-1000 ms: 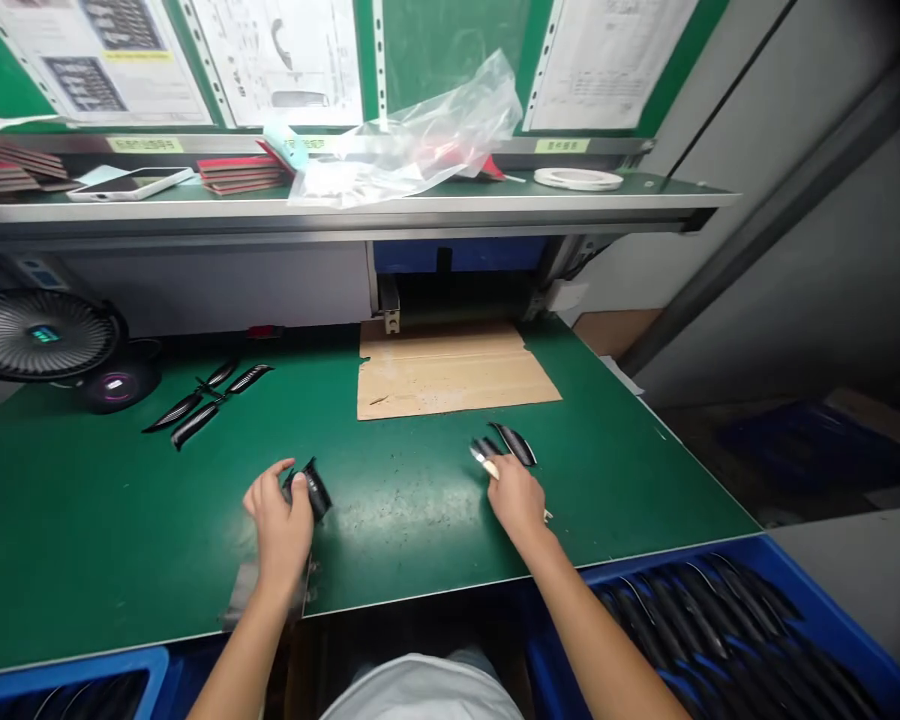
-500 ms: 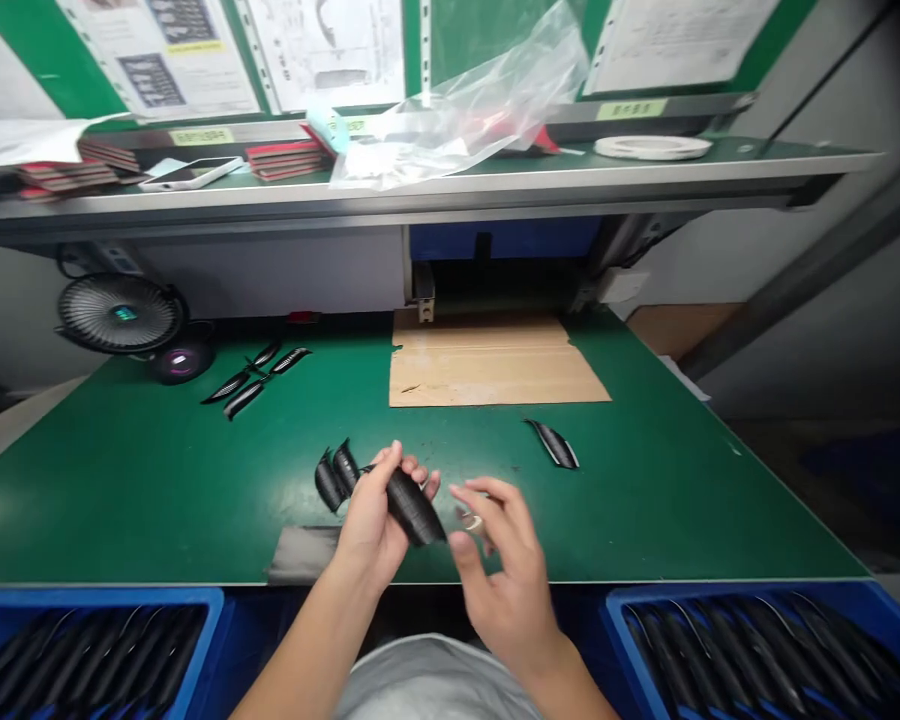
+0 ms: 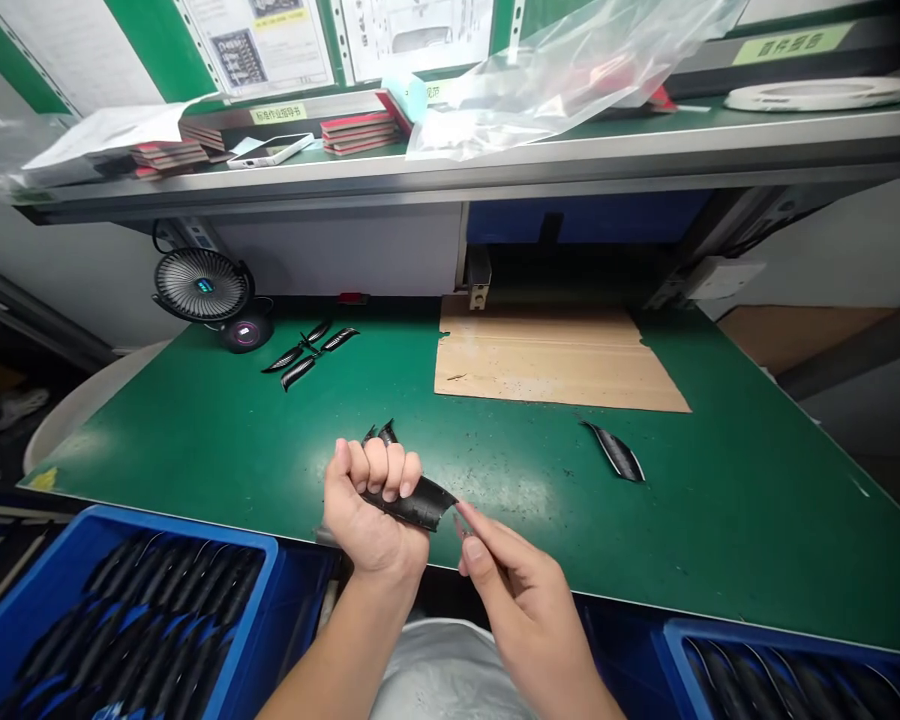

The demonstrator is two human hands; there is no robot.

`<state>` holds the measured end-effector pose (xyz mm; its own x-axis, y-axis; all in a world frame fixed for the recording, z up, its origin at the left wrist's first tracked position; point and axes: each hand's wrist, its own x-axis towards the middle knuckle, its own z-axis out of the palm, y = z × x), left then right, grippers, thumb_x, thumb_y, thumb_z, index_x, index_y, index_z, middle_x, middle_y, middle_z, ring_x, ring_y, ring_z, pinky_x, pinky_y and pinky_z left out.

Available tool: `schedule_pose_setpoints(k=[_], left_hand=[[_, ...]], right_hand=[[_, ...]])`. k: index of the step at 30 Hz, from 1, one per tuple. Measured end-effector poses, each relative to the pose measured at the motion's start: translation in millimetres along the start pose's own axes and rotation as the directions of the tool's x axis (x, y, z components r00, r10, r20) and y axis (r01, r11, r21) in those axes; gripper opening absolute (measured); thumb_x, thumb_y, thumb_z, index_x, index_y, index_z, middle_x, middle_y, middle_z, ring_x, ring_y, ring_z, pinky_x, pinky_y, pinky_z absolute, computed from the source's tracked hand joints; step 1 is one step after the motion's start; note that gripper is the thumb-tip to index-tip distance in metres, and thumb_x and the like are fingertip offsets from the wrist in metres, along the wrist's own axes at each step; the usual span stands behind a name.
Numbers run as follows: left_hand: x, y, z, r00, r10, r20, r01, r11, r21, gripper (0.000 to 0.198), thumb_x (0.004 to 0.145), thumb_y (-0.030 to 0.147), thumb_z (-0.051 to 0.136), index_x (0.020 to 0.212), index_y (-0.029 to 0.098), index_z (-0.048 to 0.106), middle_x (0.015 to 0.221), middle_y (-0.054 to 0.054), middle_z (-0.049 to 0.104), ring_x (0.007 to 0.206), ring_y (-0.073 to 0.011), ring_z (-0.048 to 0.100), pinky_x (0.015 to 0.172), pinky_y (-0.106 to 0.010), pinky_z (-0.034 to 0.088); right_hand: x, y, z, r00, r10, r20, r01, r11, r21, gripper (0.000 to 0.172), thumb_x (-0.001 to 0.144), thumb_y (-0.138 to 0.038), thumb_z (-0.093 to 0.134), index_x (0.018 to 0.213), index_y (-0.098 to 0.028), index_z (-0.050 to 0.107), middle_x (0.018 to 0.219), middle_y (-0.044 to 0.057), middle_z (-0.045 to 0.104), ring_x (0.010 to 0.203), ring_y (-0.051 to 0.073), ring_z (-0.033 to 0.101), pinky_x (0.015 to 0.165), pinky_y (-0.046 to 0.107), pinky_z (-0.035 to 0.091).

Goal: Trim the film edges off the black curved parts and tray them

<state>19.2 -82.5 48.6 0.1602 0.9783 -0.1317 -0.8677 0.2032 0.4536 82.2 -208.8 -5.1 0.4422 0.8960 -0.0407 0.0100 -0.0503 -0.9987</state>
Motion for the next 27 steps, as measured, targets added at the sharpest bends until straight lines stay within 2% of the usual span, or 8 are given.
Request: schedule_pose_setpoints(k=[3,6,9,12,16,19,22,27], left_hand=[[-3.3,3.5,1.2,0.999,0.029,0.033,-0.029,1.0,0.011,0.048,0.095,0.031,0.042,0.056,0.019,0.016,0.052,0.005,0.009,0.044,-0.0091,0.013,0.039,-0.022,0.024],[-5.9,5.0,0.0,0.995,0.044,0.088,-0.046,0.999,0.019,0.048,0.096,0.033,0.038,0.055,0.019,0.016,0.052,0.005,0.009,0.044,-0.0094,0.012,0.04,-0.023,0.023],[-7.9,5.5,-2.3,0.991,0.053,0.122,-0.056,0.998,0.025,0.048,0.097,0.033,0.036,0.055,0.019,0.017,0.052,0.005,0.009,0.044,-0.0095,0.012,0.04,-0.023,0.023],[-9.7,5.5,-4.6,0.986,0.056,0.155,-0.061,0.998,0.028,0.048,0.097,0.034,0.037,0.055,0.019,0.017,0.052,0.005,0.01,0.044,-0.0095,0.012,0.041,-0.023,0.024],[-12.4,4.8,-6.6,0.976,0.057,0.21,-0.064,0.998,0.027,0.048,0.097,0.035,0.037,0.055,0.019,0.018,0.052,0.005,0.011,0.044,-0.0095,0.013,0.041,-0.024,0.024],[-14.4,4.1,-7.1,0.97,0.069,0.235,-0.08,0.996,0.038,0.048,0.097,0.034,0.036,0.055,0.019,0.018,0.052,0.005,0.011,0.045,-0.0095,0.013,0.042,-0.024,0.025],[-15.7,3.5,-7.2,0.966,0.079,0.244,-0.095,0.994,0.054,0.048,0.097,0.034,0.036,0.055,0.019,0.018,0.052,0.005,0.011,0.044,-0.0095,0.013,0.042,-0.024,0.025],[-16.7,2.8,-7.2,0.964,0.089,0.25,-0.11,0.991,0.073,0.048,0.096,0.033,0.038,0.055,0.019,0.018,0.052,0.005,0.011,0.044,-0.0095,0.014,0.042,-0.024,0.025]], right_hand=[[3.4,-1.5,4.4,0.997,0.073,0.035,-0.077,0.987,0.143,0.048,0.096,-0.041,0.056,0.142,-0.031,0.048,0.089,0.001,0.062,0.085,0.015,0.058,0.084,0.03,0.047],[6.7,-4.8,4.3,0.977,0.142,0.157,-0.179,0.949,0.258,0.055,0.095,-0.041,0.059,0.146,-0.03,0.041,0.084,0.0,0.062,0.077,0.013,0.056,0.072,0.025,0.046],[10.0,-7.6,1.1,0.947,0.202,0.249,-0.275,0.912,0.305,0.056,0.094,-0.042,0.061,0.145,-0.028,0.043,0.079,0.0,0.062,0.055,0.007,0.041,0.05,0.019,0.033],[11.9,-9.6,-2.3,0.925,0.212,0.314,-0.312,0.897,0.312,0.053,0.094,-0.042,0.06,0.143,-0.026,0.046,0.076,0.0,0.061,0.049,0.005,0.028,0.045,0.019,0.022],[13.2,-13.3,-4.3,0.922,0.193,0.335,-0.289,0.92,0.266,0.046,0.096,-0.042,0.058,0.138,-0.024,0.052,0.073,0.0,0.059,0.055,0.007,0.036,0.051,0.021,0.028],[14.0,-16.9,-4.1,0.945,0.151,0.29,-0.21,0.96,0.184,0.038,0.097,-0.04,0.056,0.13,-0.022,0.061,0.07,-0.001,0.055,0.065,0.011,0.045,0.062,0.024,0.036],[13.4,-20.2,-3.4,0.966,0.119,0.23,-0.132,0.99,0.042,0.034,0.098,-0.04,0.052,0.123,-0.022,0.066,0.068,-0.003,0.049,0.067,0.012,0.044,0.063,0.026,0.035],[10.0,-22.6,-1.7,0.978,0.117,0.171,-0.091,0.985,-0.149,0.034,0.1,-0.039,0.045,0.119,-0.022,0.066,0.067,-0.004,0.044,0.061,0.012,0.037,0.056,0.026,0.03]])
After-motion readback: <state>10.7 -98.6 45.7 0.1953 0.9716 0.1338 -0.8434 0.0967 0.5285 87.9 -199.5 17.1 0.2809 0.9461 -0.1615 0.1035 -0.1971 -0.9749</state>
